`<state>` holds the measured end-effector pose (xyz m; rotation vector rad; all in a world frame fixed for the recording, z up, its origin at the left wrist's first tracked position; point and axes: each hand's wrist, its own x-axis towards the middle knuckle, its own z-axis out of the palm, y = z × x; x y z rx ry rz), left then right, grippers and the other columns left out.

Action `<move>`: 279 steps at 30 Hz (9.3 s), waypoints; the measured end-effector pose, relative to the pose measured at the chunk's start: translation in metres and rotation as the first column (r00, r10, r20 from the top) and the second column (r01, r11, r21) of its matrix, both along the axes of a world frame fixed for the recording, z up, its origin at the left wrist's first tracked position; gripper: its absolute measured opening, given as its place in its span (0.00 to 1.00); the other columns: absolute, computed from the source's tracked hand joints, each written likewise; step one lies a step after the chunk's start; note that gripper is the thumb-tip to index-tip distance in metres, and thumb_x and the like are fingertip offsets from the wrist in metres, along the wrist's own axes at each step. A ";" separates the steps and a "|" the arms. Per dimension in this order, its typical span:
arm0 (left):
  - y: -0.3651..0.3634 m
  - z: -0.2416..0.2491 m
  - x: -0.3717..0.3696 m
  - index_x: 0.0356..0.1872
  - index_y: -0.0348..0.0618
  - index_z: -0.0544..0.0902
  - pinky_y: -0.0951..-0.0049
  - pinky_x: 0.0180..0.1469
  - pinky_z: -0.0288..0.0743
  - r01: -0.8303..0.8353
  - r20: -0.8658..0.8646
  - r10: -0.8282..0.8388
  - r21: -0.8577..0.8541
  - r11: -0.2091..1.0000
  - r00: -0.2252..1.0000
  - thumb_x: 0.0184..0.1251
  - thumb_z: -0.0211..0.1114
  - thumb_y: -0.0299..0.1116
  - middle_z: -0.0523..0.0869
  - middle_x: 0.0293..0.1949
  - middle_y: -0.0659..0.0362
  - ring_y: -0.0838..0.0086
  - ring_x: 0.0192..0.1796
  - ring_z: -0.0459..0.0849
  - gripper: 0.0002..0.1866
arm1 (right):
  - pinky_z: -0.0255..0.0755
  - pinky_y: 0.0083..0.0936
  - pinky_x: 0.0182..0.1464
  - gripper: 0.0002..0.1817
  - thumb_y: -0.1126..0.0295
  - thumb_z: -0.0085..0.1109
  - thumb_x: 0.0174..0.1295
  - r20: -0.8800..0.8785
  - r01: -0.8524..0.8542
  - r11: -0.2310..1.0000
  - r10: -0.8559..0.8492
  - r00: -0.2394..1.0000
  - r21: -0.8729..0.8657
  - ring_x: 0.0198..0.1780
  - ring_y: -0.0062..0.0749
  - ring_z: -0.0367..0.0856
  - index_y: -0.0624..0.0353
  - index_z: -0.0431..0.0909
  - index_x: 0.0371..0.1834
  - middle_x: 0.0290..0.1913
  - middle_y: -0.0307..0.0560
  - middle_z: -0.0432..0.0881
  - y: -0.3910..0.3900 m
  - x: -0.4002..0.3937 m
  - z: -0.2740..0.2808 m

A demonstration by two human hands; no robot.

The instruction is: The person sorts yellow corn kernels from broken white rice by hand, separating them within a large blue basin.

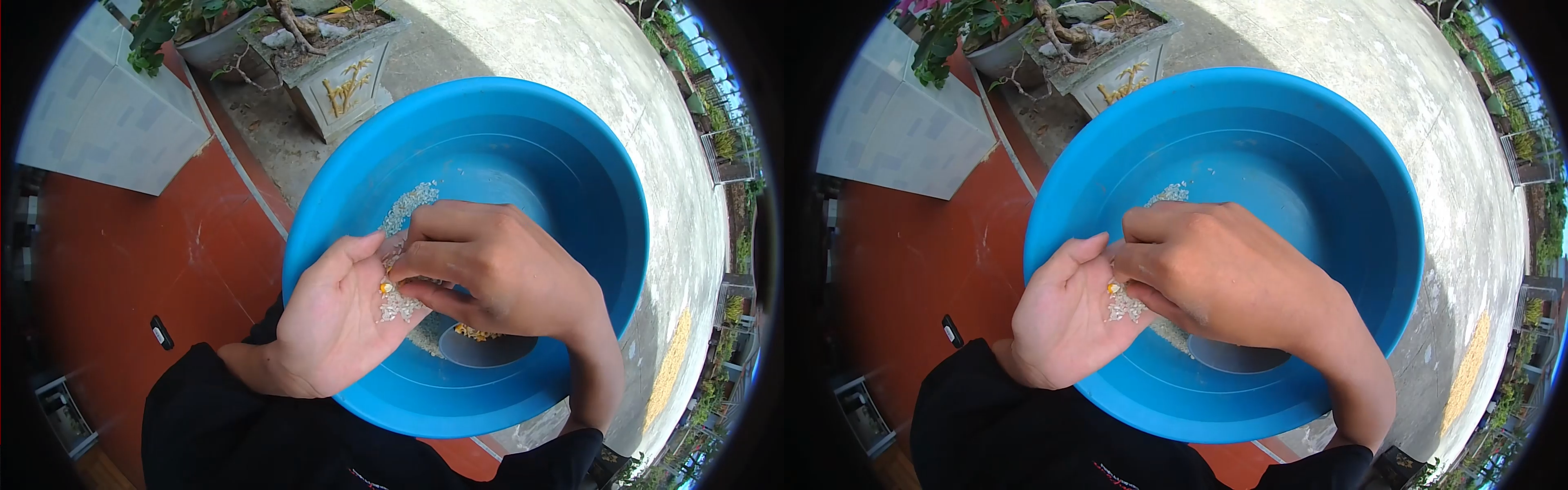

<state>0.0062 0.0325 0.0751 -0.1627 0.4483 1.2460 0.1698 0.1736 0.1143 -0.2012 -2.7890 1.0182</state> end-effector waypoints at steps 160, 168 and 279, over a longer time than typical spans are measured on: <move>0.232 0.040 0.055 0.59 0.44 0.92 0.63 0.47 0.89 0.885 -0.794 0.406 -0.457 0.096 -0.453 0.72 0.73 0.38 0.93 0.45 0.53 0.64 0.40 0.92 0.19 | 0.72 0.34 0.31 0.08 0.83 0.68 0.58 -0.226 0.455 0.774 -0.395 0.891 0.441 0.27 0.40 0.81 0.59 0.81 0.38 0.31 0.47 0.80 -0.013 0.025 0.065; 0.241 0.045 0.070 0.78 0.49 0.86 0.59 0.53 0.93 0.853 -0.702 0.609 -0.516 -0.078 -0.369 0.88 0.56 0.36 0.96 0.60 0.49 0.63 0.44 0.99 0.24 | 0.91 0.46 0.45 0.15 0.83 0.67 0.66 0.411 -0.043 0.969 -0.062 0.910 0.243 0.46 0.58 0.97 0.70 0.86 0.55 0.42 0.62 0.91 -0.033 -0.002 -0.010; 0.283 0.031 0.072 0.83 0.43 0.80 0.56 0.74 0.88 0.974 -0.941 0.327 -0.146 -0.173 -0.083 0.90 0.63 0.40 0.86 0.75 0.43 0.57 0.71 0.91 0.27 | 0.92 0.48 0.54 0.10 0.85 0.63 0.68 0.463 -0.035 0.996 -0.007 0.886 0.081 0.52 0.63 0.96 0.73 0.89 0.49 0.47 0.67 0.92 -0.027 -0.010 -0.045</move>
